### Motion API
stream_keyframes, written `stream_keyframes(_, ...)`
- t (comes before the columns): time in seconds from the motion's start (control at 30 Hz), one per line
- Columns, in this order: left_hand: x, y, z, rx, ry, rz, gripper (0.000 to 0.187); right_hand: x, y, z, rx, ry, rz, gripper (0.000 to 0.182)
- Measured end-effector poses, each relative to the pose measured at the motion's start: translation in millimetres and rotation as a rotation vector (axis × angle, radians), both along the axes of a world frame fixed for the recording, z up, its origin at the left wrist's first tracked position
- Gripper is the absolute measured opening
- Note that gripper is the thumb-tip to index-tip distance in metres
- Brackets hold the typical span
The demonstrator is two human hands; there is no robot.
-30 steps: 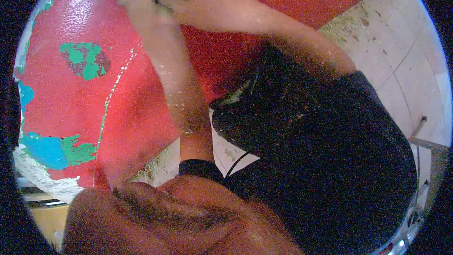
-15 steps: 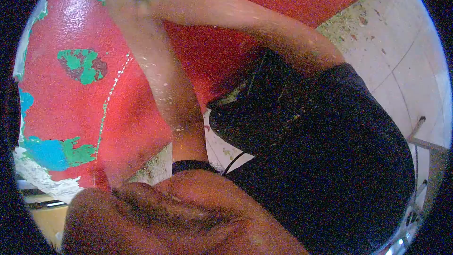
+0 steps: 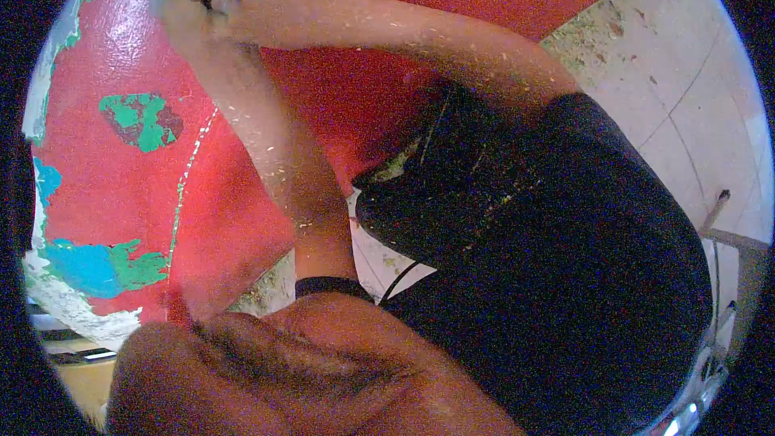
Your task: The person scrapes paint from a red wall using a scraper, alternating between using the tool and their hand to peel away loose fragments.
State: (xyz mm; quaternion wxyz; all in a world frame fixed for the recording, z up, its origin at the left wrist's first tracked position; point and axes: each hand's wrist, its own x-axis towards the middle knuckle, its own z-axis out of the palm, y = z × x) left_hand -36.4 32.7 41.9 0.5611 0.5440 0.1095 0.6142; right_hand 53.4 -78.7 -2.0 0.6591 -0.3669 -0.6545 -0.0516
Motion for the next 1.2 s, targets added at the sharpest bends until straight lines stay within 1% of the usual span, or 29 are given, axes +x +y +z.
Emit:
stream_keyframes(0.03,-2.4,0.1,-0.2,0.011,0.020,0.031,0.019,-1.9,-8.6,1.8,-0.005,0.022,0.037,0.024)
stream_keyframes(0.07,0.9,-6.2,-17.4,0.020,0.076,0.112,0.018,-3.4,-13.1,4.4,-0.002,0.039,0.078,0.023)
stream_keyframes(0.13,5.7,-10.4,-35.9,0.103,0.285,0.418,0.016,5.6,10.2,-10.9,0.060,0.063,0.205,0.023)
stream_keyframes(0.17,2.5,-7.6,-35.5,0.144,0.357,0.526,0.015,8.4,16.6,-19.9,0.035,0.065,0.215,0.024)
stream_keyframes(0.2,8.4,-3.7,-30.2,0.096,0.236,0.378,0.015,9.2,18.0,-21.4,0.009,0.068,0.224,0.025)
stream_keyframes(0.23,9.8,-1.4,-14.8,0.062,0.070,0.160,0.015,9.9,3.8,-3.1,-0.056,0.056,0.165,0.027)
stream_keyframes(0.27,10.5,-1.3,-11.8,0.054,0.032,0.100,0.015,10.2,-5.9,-1.5,-0.122,0.037,0.136,0.029)
stream_keyframes(0.33,15.5,-10.1,-30.1,-0.004,0.038,0.088,0.015,14.6,-24.8,-4.2,-0.238,-0.022,0.099,0.034)
stream_keyframes(0.37,19.4,-13.1,-39.5,-0.023,0.062,0.123,0.015,16.9,-23.8,-2.3,-0.246,-0.038,0.087,0.034)
stream_keyframes(0.43,20.0,-14.8,-43.0,-0.019,0.088,0.178,0.015,16.5,-16.8,-2.5,-0.256,-0.035,0.077,0.035)
stream_keyframes(0.47,17.9,-8.1,-33.9,-0.002,0.082,0.163,0.015,14.9,-11.4,-2.7,-0.254,-0.014,0.071,0.034)
stream_keyframes(0.53,3.7,4.1,-0.1,0.058,0.049,0.071,0.015,5.3,6.0,8.9,-0.065,0.000,0.045,0.035)
stream_keyframes(0.57,-1.6,6.9,5.2,0.085,0.073,0.061,0.015,4.9,4.8,6.3,-0.051,0.011,0.049,0.034)
stream_keyframes(0.6,-3.0,5.2,-8.0,0.158,0.227,0.154,0.015,4.3,3.3,3.8,-0.036,0.022,0.052,0.034)
stream_keyframes(0.63,-5.2,3.4,-18.4,0.368,0.555,0.407,0.015,12.0,-8.9,-6.5,-0.087,0.033,0.064,0.032)
stream_keyframes(0.67,0.2,2.7,-32.2,0.424,0.630,0.486,0.016,14.3,-16.4,-12.3,-0.141,0.038,0.083,0.031)
stream_keyframes(0.77,29.8,-8.6,-33.1,-0.005,0.000,0.111,0.027,21.4,-26.9,5.3,-0.455,0.006,0.054,0.033)
stream_keyframes(0.83,26.4,-0.3,-16.4,0.055,-0.039,0.026,0.029,25.7,-13.6,3.9,-0.249,-0.012,0.091,0.034)
stream_keyframes(0.87,24.6,0.4,-9.9,0.088,-0.067,-0.011,0.030,25.9,-13.4,1.8,-0.202,-0.001,0.099,0.034)
stream_keyframes(0.9,24.1,-4.9,-16.4,0.061,-0.035,-0.003,0.032,25.9,-13.5,-0.3,-0.154,0.008,0.107,0.035)
stream_keyframes(1.0,29.0,-20.0,-30.3,-0.147,-0.053,-0.065,0.029,19.6,-22.2,-0.8,-0.201,0.044,0.078,0.033)
stream_keyframes(1.1,28.3,-1.0,-21.1,0.001,-0.133,-0.003,0.023,21.1,-17.8,11.8,-0.289,0.017,0.019,0.033)
stream_keyframes(1.2,24.5,5.1,-32.4,-0.072,-0.010,-0.048,0.018,25.6,-12.8,3.7,-0.283,0.015,0.052,0.035)
